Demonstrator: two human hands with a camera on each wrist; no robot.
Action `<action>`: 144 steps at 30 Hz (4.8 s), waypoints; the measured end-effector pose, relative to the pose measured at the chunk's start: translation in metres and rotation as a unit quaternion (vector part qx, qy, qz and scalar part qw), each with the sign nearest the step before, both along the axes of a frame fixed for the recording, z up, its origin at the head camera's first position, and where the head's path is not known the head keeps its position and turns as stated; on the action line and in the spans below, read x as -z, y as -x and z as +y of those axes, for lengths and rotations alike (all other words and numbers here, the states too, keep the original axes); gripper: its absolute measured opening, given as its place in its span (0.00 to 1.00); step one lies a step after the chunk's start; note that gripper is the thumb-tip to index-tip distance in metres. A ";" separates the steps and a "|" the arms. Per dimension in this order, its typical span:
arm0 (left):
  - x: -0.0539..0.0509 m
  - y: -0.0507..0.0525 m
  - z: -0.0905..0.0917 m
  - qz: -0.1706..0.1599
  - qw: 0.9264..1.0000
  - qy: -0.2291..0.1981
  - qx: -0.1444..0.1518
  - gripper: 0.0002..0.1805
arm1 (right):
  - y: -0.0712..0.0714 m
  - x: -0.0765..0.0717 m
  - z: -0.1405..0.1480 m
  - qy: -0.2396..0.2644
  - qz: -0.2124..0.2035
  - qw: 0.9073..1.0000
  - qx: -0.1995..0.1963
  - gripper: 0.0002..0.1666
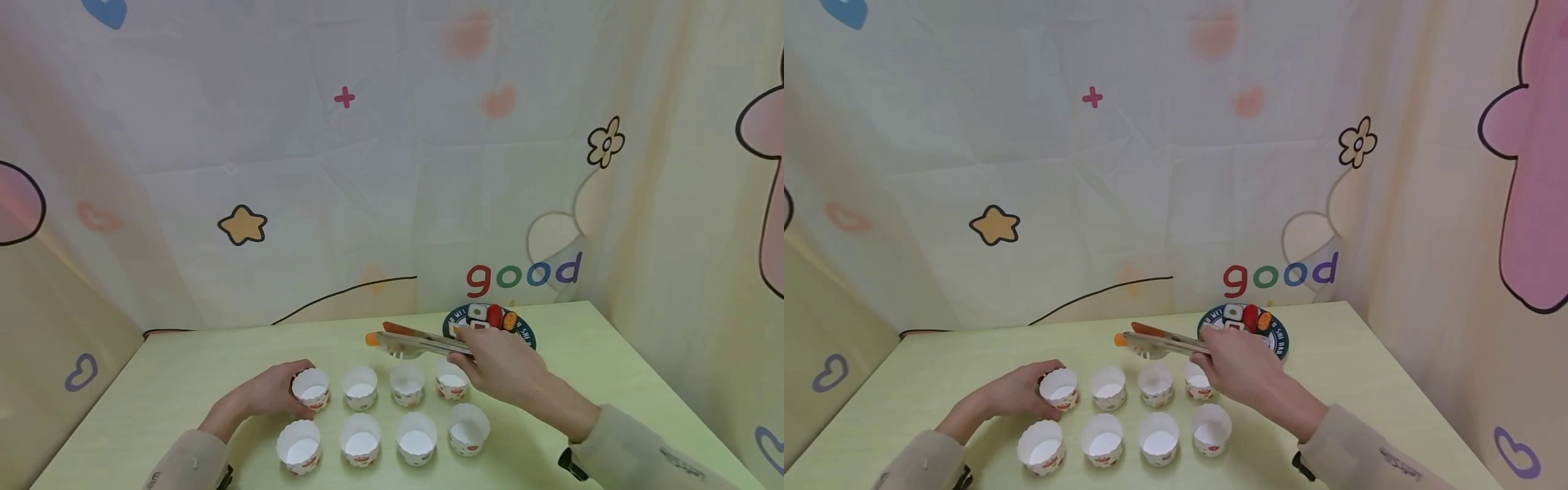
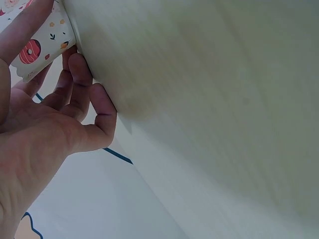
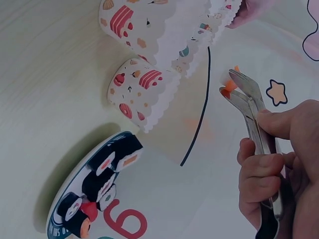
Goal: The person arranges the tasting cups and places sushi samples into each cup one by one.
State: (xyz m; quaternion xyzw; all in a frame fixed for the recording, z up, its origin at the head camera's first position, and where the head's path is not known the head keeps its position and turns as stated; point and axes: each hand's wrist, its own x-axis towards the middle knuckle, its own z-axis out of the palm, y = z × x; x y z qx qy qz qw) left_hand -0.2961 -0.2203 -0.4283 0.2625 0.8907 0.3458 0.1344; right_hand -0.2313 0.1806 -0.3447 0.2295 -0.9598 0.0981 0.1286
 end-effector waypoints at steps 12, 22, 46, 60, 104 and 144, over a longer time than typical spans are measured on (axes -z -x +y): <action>0.000 0.001 0.001 -0.002 1.000 0.009 -0.015 0.32 | 0.001 0.000 -0.016 0.006 -0.018 1.000 0.002 0.14; -0.001 -0.001 0.001 0.002 1.000 0.011 -0.011 0.32 | 0.002 0.003 -0.028 -0.013 -0.005 1.000 -0.012 0.14; 0.000 0.002 0.000 -0.002 1.000 0.005 -0.010 0.32 | 0.002 0.009 -0.058 -0.005 -0.019 0.998 -0.066 0.14; -0.001 0.000 0.001 -0.009 1.000 0.008 -0.020 0.33 | 0.002 0.010 -0.070 -0.017 -0.016 0.996 -0.081 0.14; -0.001 -0.001 0.000 -0.008 1.000 0.012 -0.021 0.44 | 0.005 0.021 -0.092 -0.045 0.016 0.993 -0.112 0.14; -0.002 -0.001 0.000 -0.012 1.000 -0.024 0.002 0.38 | 0.002 0.012 -0.105 -0.103 0.031 0.989 -0.102 0.14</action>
